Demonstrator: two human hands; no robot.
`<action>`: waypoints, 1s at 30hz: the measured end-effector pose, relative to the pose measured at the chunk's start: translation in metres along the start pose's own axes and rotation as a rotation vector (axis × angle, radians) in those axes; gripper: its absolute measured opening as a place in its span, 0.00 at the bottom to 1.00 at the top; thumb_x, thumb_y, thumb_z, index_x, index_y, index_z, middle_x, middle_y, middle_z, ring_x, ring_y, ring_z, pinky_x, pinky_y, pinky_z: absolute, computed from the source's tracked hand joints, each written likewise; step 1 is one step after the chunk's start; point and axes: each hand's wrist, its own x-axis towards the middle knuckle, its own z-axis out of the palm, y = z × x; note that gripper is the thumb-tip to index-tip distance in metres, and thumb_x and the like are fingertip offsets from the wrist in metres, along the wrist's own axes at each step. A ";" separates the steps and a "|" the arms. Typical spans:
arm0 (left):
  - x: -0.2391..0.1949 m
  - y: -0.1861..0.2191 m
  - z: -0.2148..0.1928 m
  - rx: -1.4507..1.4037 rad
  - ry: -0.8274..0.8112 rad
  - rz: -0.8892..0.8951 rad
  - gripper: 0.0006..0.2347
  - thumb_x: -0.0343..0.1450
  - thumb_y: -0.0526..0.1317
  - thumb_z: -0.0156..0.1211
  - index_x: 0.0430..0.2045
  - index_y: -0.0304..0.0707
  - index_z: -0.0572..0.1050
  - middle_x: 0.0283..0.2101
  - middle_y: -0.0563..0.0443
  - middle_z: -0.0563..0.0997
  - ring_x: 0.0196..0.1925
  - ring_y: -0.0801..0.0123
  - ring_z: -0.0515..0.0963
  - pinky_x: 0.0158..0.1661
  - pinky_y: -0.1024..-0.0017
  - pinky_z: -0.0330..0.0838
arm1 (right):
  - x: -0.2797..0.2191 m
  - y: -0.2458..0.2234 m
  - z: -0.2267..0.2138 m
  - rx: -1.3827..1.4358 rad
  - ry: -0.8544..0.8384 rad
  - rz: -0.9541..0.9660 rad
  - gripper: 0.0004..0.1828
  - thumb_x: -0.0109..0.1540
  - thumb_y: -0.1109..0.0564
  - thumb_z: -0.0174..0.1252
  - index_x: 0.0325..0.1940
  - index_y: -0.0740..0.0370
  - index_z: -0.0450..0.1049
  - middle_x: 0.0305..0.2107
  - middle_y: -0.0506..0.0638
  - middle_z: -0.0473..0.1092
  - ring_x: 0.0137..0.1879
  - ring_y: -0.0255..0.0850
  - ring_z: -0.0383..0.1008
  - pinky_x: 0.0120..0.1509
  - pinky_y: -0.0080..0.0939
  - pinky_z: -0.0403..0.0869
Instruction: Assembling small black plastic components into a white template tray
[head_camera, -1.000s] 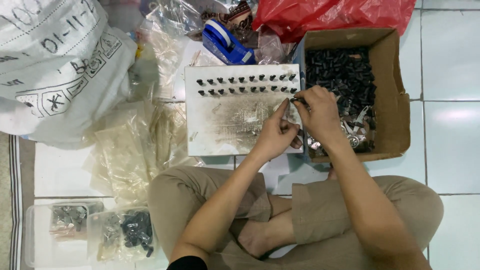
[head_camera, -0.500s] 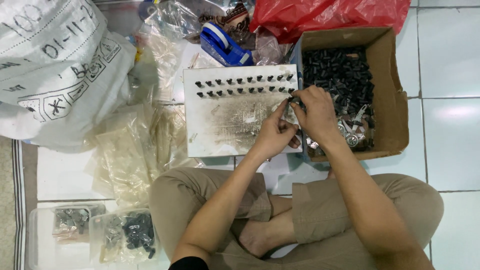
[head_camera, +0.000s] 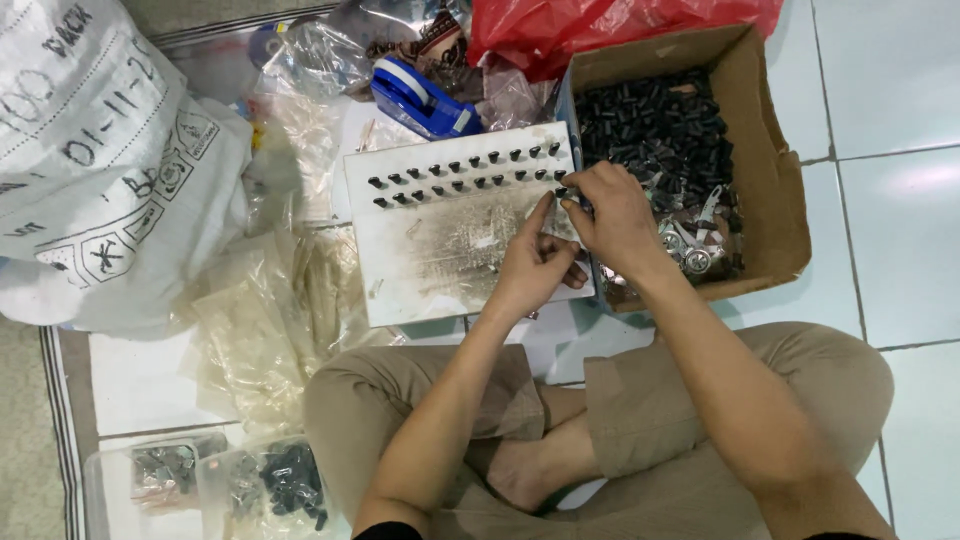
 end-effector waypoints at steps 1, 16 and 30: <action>0.000 -0.001 -0.001 0.003 -0.003 -0.003 0.34 0.71 0.27 0.56 0.73 0.24 0.46 0.33 0.29 0.81 0.23 0.50 0.84 0.25 0.64 0.86 | 0.001 0.000 0.000 0.001 0.003 0.004 0.13 0.62 0.58 0.66 0.50 0.57 0.78 0.35 0.51 0.69 0.46 0.54 0.73 0.50 0.50 0.69; -0.021 0.024 0.036 0.472 0.148 0.295 0.27 0.73 0.31 0.55 0.70 0.29 0.56 0.29 0.41 0.81 0.25 0.63 0.81 0.23 0.70 0.73 | 0.002 -0.012 -0.034 0.001 0.139 -0.008 0.15 0.58 0.55 0.66 0.49 0.56 0.76 0.33 0.51 0.69 0.45 0.54 0.75 0.49 0.51 0.72; 0.100 -0.037 0.115 1.275 -0.048 0.208 0.14 0.69 0.40 0.60 0.43 0.30 0.80 0.35 0.39 0.80 0.39 0.50 0.84 0.34 0.63 0.82 | -0.038 0.165 -0.082 0.066 -0.229 0.702 0.17 0.61 0.53 0.61 0.51 0.59 0.83 0.42 0.65 0.79 0.53 0.64 0.79 0.55 0.63 0.77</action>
